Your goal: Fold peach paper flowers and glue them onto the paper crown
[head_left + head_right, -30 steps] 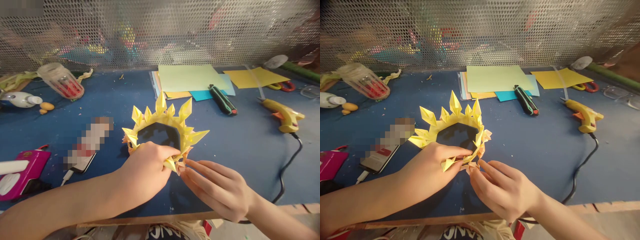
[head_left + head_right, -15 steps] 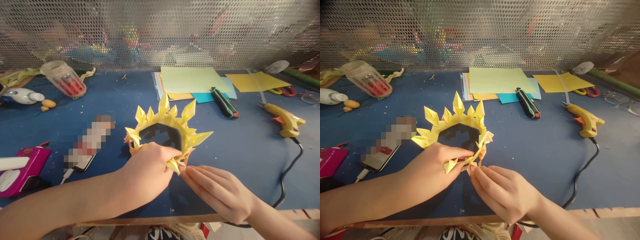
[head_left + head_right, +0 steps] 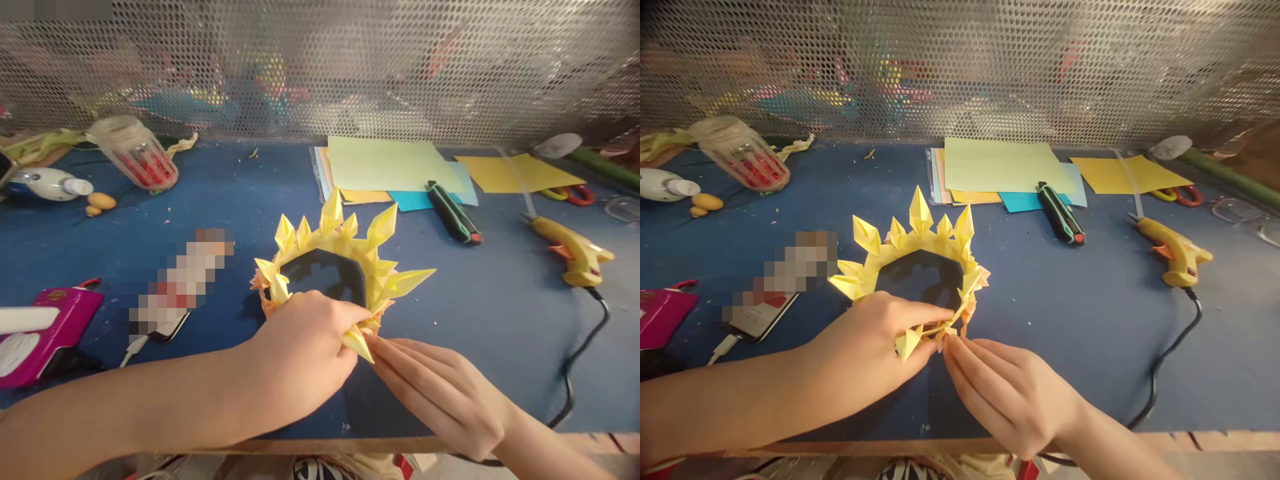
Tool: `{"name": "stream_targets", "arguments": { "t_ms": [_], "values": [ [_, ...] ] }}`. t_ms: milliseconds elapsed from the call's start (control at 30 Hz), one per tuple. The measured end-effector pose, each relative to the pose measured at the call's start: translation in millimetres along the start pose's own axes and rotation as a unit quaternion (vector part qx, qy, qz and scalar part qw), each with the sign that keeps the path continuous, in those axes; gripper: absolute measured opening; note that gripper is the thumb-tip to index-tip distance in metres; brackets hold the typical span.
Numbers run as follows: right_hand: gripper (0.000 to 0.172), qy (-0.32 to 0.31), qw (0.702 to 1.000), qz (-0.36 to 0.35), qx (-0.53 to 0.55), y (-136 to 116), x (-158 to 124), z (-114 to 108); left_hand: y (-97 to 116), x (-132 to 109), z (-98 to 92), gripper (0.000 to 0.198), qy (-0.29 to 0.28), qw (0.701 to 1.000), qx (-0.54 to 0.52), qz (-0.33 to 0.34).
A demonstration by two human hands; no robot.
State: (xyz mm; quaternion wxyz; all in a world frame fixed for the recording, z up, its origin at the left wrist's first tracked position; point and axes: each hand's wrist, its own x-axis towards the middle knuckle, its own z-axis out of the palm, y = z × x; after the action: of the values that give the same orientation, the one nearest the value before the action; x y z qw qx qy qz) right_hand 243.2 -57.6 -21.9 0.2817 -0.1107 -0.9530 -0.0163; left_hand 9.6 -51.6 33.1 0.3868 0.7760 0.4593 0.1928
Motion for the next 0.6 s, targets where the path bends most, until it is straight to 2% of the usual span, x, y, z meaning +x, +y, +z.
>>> {"name": "stream_targets", "arguments": {
  "t_ms": [233,433,600],
  "values": [
    [0.036,0.002,1.0,0.004,-0.026,0.0,3.9,-1.6,0.4,1.5,0.2,0.025,-0.008,1.0,-0.006,-0.007],
    [0.036,-0.022,0.998,0.051,0.035,-0.1,3.2,-2.0,0.0,1.3,0.1,0.024,-0.012,1.0,0.003,-0.014],
    [0.041,-0.031,0.997,0.059,0.048,-0.1,-0.6,-2.0,1.0,1.9,-1.5,0.025,-0.018,1.0,0.017,-0.017]
  ]
}}
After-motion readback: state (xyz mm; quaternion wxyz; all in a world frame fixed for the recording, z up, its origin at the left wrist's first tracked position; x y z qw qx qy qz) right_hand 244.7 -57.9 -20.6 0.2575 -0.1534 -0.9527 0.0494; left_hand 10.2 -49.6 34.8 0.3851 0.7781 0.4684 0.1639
